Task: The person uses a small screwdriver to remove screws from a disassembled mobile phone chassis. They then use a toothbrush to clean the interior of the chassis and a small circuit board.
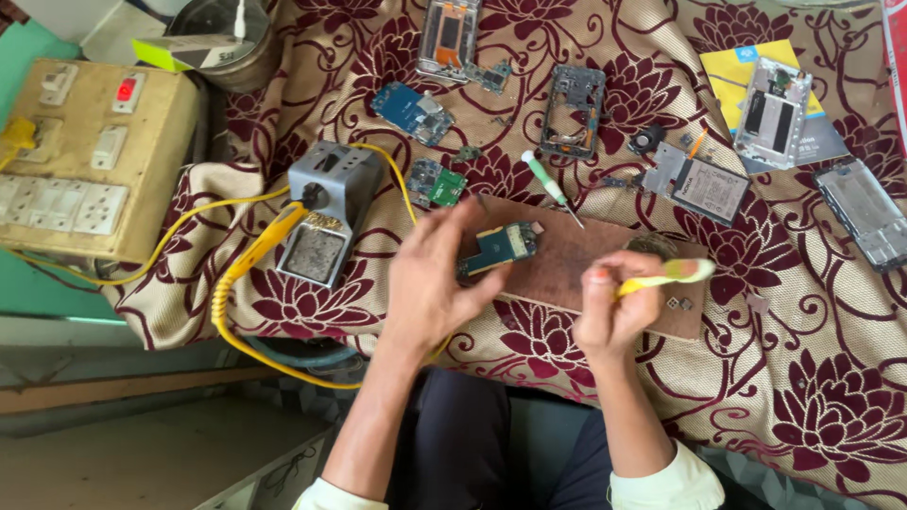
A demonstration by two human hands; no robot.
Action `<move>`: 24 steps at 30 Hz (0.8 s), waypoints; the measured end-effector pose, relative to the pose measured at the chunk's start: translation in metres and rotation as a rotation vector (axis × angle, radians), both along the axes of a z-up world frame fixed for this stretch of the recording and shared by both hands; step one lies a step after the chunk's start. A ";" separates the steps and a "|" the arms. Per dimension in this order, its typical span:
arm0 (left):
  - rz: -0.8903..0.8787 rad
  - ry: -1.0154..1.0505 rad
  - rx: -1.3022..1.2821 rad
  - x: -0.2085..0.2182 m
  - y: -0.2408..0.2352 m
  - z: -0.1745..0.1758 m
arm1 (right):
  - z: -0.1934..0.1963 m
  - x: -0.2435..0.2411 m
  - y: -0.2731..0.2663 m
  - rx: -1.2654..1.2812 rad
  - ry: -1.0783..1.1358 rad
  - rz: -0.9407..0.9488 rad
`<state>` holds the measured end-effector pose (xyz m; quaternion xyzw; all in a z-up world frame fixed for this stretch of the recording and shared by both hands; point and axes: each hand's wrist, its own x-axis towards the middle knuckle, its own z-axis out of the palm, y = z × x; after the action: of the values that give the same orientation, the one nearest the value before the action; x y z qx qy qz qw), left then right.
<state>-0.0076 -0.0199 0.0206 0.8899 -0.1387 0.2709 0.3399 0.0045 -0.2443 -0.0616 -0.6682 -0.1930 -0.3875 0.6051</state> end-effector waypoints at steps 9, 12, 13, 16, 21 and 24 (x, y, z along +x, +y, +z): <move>0.186 0.389 0.370 0.075 0.020 0.004 | 0.005 -0.008 -0.001 0.020 0.138 0.016; 0.130 0.374 0.230 0.083 0.021 0.004 | 0.008 -0.006 0.001 0.031 0.141 0.010; 0.100 0.344 0.118 0.084 0.025 0.004 | 0.007 -0.006 0.000 0.029 0.136 0.005; 0.081 0.380 -0.132 0.084 0.039 0.001 | 0.003 -0.008 -0.003 0.064 0.149 0.049; 0.094 0.272 -0.099 0.038 0.033 -0.003 | 0.007 -0.009 -0.001 0.249 0.253 0.301; 0.076 0.296 -0.158 0.002 0.016 -0.004 | 0.018 -0.006 0.001 0.124 0.222 0.236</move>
<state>-0.0055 -0.0036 0.0164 0.8952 -0.0316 0.1598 0.4149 -0.0010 -0.2434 -0.0438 -0.6410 -0.1780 -0.2486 0.7040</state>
